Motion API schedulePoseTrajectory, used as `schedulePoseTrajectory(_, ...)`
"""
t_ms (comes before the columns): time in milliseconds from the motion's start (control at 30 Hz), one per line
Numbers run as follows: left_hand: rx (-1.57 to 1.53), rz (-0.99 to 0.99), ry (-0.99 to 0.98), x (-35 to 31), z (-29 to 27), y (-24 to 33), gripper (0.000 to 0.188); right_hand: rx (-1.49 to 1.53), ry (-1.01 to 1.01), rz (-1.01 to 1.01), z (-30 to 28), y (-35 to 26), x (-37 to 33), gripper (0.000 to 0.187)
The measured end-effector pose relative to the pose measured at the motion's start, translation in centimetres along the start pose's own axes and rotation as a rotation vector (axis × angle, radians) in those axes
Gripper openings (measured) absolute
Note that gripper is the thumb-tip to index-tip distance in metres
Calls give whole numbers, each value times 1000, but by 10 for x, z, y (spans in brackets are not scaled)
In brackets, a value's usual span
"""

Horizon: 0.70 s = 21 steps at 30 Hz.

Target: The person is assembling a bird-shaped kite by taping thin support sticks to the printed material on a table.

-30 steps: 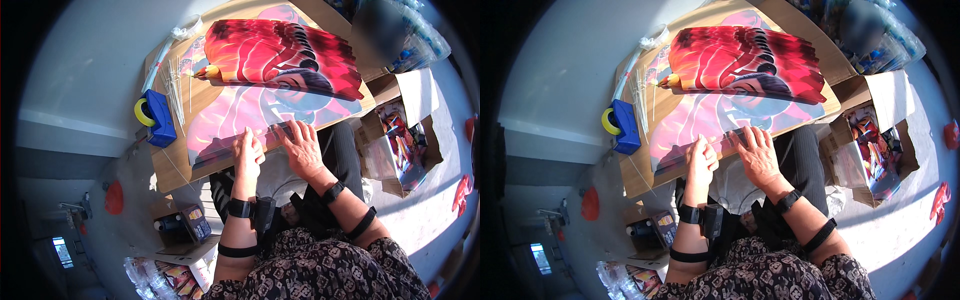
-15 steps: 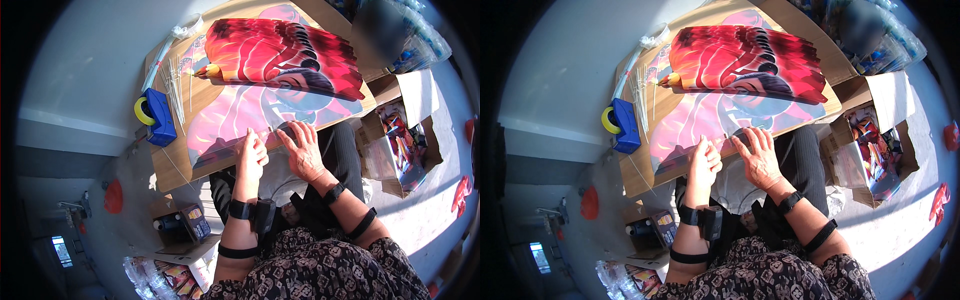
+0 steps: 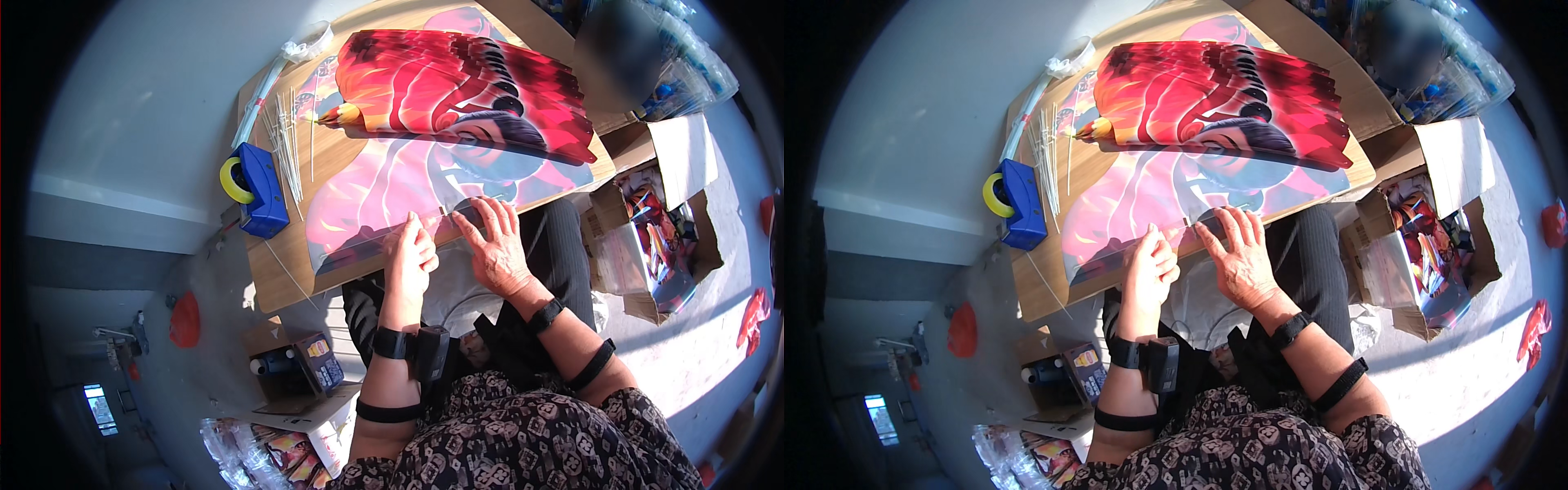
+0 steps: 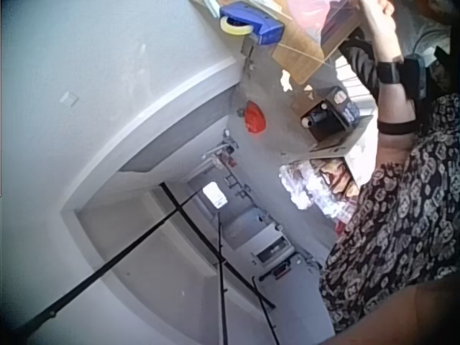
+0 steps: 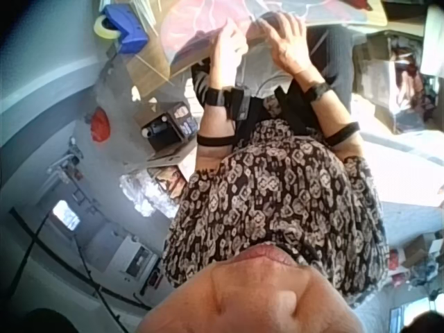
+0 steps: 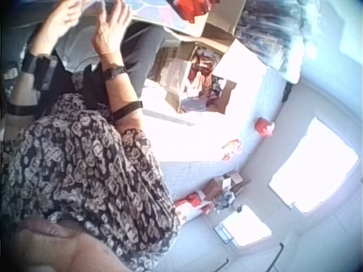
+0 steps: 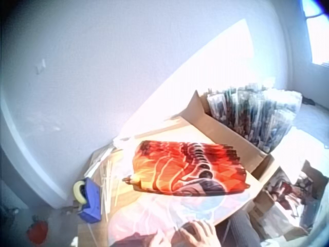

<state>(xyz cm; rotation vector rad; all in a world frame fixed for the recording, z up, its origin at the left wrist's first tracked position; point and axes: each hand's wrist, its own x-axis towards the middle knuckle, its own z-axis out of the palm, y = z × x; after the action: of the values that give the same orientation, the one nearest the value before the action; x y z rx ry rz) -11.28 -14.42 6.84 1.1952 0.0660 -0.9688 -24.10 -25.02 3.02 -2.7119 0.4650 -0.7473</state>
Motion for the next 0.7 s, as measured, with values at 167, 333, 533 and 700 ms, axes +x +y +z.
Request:
schedulePoseTrajectory(167, 9, 12, -6, 5, -3, -1, 38, 7, -6, -3, 0, -1, 0, 53)
schedulePoseTrajectory(333, 46, 37, -6, 8, -3, -4, 40, -6, -3, 4, 1, 0, -1, 55)
schedulePoseTrajectory(533, 95, 110, 0, 9, -4, -10, 43, -23, -57, -11, -3, -2, 0, 61)
schedulePoseTrajectory(700, 131, 141, 4, 11, -7, -13, 41, -80, -117, 1, -4, -8, 2, 65)
